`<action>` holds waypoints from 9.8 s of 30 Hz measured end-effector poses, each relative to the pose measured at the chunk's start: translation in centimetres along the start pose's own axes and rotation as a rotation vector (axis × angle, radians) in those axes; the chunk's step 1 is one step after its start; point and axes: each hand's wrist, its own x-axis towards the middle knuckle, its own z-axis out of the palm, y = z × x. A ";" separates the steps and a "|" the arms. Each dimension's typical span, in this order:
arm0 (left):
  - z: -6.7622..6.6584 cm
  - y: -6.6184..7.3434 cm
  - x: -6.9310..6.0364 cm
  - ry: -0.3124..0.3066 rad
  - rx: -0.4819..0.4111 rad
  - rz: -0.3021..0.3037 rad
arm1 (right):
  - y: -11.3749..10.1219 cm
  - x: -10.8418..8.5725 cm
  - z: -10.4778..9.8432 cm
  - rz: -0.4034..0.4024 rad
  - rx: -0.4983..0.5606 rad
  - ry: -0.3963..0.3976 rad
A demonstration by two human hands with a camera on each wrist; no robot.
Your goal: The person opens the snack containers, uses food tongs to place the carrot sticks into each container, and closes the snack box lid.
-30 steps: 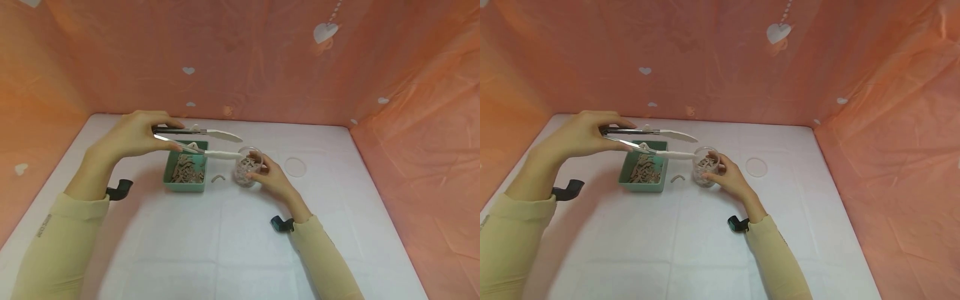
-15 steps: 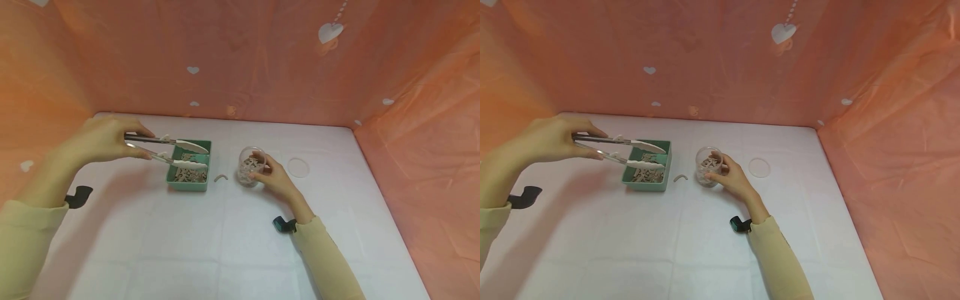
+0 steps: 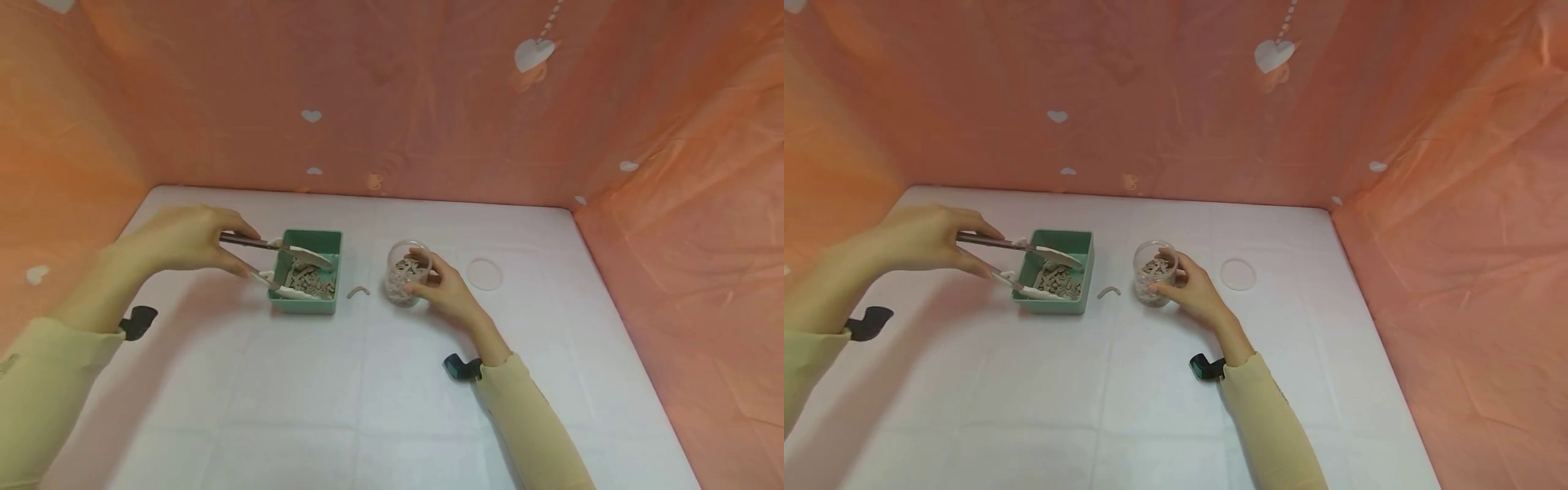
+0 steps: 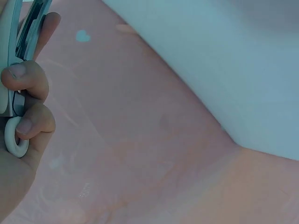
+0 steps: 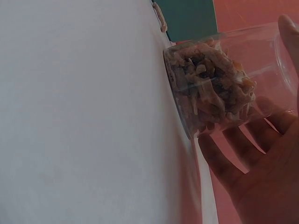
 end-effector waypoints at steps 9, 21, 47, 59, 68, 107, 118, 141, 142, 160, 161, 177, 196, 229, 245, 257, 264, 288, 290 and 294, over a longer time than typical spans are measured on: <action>1.3 -0.3 0.7 -0.030 -0.037 -0.040 | -0.1 -0.1 0.0 0.009 -0.009 0.001; 1.6 -0.4 0.9 0.002 0.007 -0.022 | 0.1 0.0 -0.1 0.005 0.002 0.004; 2.2 -0.3 0.8 0.015 -0.006 -0.014 | 0.0 0.0 0.1 0.003 -0.013 0.000; 2.7 -0.4 0.5 0.057 -0.008 -0.015 | 0.0 0.1 0.2 0.010 -0.014 -0.001; 2.4 -0.8 -0.1 0.091 -0.021 -0.044 | 0.0 0.2 0.2 0.008 0.003 0.003; -2.6 1.2 -1.2 0.229 -0.043 -0.086 | 0.2 0.3 0.2 0.010 -0.012 0.003; -2.7 4.8 1.3 0.321 -0.123 0.067 | 0.3 0.5 0.3 -0.006 -0.007 0.007; -0.7 7.8 5.1 0.213 -0.131 0.177 | 0.3 0.3 0.0 0.000 -0.018 -0.001; -0.7 7.9 5.1 0.209 -0.133 0.178 | 0.3 0.3 0.0 -0.010 -0.016 -0.001; -2.0 6.6 2.4 0.237 -0.147 0.077 | 0.2 0.7 0.2 -0.020 0.005 -0.011; -2.2 6.3 2.0 0.240 -0.141 0.063 | 0.2 0.7 0.2 -0.020 -0.001 -0.011; -3.5 2.3 -0.3 0.066 0.078 -0.075 | 0.4 0.4 -0.4 -0.016 -0.026 0.003; -3.1 3.6 1.9 -0.096 0.197 -0.038 | 0.6 0.6 -0.3 -0.028 -0.011 -0.003; -3.0 2.3 3.9 -0.240 0.134 -0.026 | 0.5 0.3 -0.2 -0.002 -0.009 -0.006; -3.0 2.0 3.3 -0.176 0.131 0.010 | 0.5 0.3 -0.1 -0.002 -0.012 -0.003; -3.2 2.5 3.1 -0.198 0.153 -0.024 | 0.5 0.4 -0.1 0.000 -0.014 -0.004; -3.3 2.4 3.3 -0.208 0.153 -0.035 | 0.4 0.4 -0.1 -0.002 -0.022 -0.006; -2.8 1.9 2.7 -0.120 0.178 0.031 | 0.5 0.4 -0.1 -0.006 -0.019 -0.003; -2.9 1.7 2.6 -0.115 0.180 0.027 | 0.5 0.4 0.0 -0.006 -0.018 -0.004; -3.3 1.3 2.3 -0.102 0.167 -0.006 | 0.5 0.4 0.0 -0.003 -0.015 -0.003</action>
